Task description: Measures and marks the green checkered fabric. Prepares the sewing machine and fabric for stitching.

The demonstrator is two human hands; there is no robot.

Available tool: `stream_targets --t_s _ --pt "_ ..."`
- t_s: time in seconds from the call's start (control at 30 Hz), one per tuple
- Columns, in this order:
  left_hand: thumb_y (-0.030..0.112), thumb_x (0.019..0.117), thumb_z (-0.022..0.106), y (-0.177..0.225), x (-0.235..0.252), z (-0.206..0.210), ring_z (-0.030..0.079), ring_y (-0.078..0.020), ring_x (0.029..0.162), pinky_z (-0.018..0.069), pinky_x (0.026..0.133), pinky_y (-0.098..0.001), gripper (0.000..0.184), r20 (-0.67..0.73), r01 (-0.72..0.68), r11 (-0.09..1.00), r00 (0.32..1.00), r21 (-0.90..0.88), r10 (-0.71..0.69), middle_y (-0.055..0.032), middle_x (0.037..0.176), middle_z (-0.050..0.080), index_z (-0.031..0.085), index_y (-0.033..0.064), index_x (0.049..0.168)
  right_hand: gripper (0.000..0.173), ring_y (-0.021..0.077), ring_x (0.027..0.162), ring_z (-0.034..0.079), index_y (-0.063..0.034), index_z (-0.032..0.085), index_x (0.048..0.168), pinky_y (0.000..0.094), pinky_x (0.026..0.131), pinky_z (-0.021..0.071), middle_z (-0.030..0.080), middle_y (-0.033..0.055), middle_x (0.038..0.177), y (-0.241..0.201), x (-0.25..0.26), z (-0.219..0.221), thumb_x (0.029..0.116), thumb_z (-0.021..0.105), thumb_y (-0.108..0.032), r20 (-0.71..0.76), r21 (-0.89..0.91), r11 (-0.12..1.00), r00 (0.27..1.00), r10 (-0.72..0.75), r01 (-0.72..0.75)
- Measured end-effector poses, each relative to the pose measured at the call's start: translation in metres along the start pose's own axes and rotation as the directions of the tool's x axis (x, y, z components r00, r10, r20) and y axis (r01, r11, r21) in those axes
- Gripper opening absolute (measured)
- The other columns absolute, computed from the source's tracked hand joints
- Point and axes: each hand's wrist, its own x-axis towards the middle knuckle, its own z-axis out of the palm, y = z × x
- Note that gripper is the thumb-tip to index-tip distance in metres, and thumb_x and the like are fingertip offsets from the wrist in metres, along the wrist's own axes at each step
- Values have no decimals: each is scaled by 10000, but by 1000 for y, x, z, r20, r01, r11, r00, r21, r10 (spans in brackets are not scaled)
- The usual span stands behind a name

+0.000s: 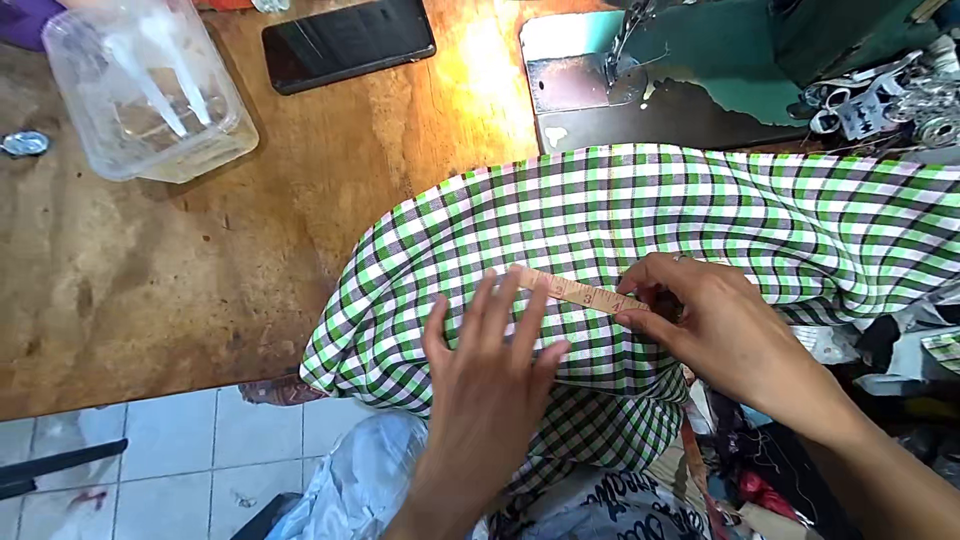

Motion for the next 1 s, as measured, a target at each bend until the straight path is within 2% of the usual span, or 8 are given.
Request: stream_targets --t_s 0.1,0.17,0.3,0.47,0.67,0.8,0.87,1.0 --pt "385 1062 461 -26 16 -9 452 -390 1430 273 1138 -684 489 -11 32 999 999 -20 -32 -177 1527 506 588 96 1436 109 105 661 592 -149 700 973 312 576 482 603 -36 755 -1 1 -2 925 717 -246 9 31 1000 1000 3 -3" --pt "385 1072 435 -43 28 -10 449 -381 1424 287 1149 -641 516 -1 42 998 999 -43 -42 -171 1553 468 537 79 1475 107 67 651 590 -157 703 947 265 563 485 619 -50 760 1 0 -4 946 676 -260 -76 95 995 997 -13 20" --pt "414 1068 416 -65 43 0 416 -380 1440 306 1127 -639 534 25 30 996 999 -90 -28 -129 1569 454 508 128 1510 104 -51 585 476 -107 680 1021 103 510 389 596 -82 781 11 -13 -26 969 671 -196 -316 367 928 947 58 66" --pt "445 1064 397 -71 43 7 370 -368 1464 271 1148 -618 535 23 23 995 1000 -94 -21 -98 1582 444 534 163 1497 86 -29 646 599 -192 655 1070 131 567 524 639 -134 830 38 -36 -45 995 652 -232 -470 577 813 846 251 79" --pt "439 1060 397 -73 43 8 374 -376 1462 273 1140 -618 540 -4 -6 996 1000 -89 6 -115 1572 456 537 141 1489 110 -59 653 586 -229 663 1085 98 595 507 635 -165 838 59 -56 -59 1056 560 -255 -525 681 719 777 348 138" --pt "454 1061 383 -73 43 8 382 -387 1450 286 1123 -619 552 -8 -5 997 1000 -78 5 -116 1573 454 533 148 1495 96 -53 658 599 -207 675 1085 102 595 518 652 -155 851 61 -58 -61 1039 595 -235 -558 661 725 773 302 193" --pt "463 1060 378 -74 43 8 380 -391 1452 280 1131 -622 561 -7 -12 997 1000 -73 11 -116 1578 447 525 151 1502 104 -41 699 626 -212 684 1101 119 619 540 672 -152 888 58 -54 -59 1030 614 -242 -538 627 752 812 228 204" --pt "468 1059 374 -73 41 7 362 -383 1469 255 1144 -629 563 12 -17 998 1000 -63 18 -116 1578 448 522 160 1506 110 -26 715 639 -126 726 1061 121 625 547 700 -103 894 42 -34 -53 1003 638 -158 -461 510 823 887 19 248"
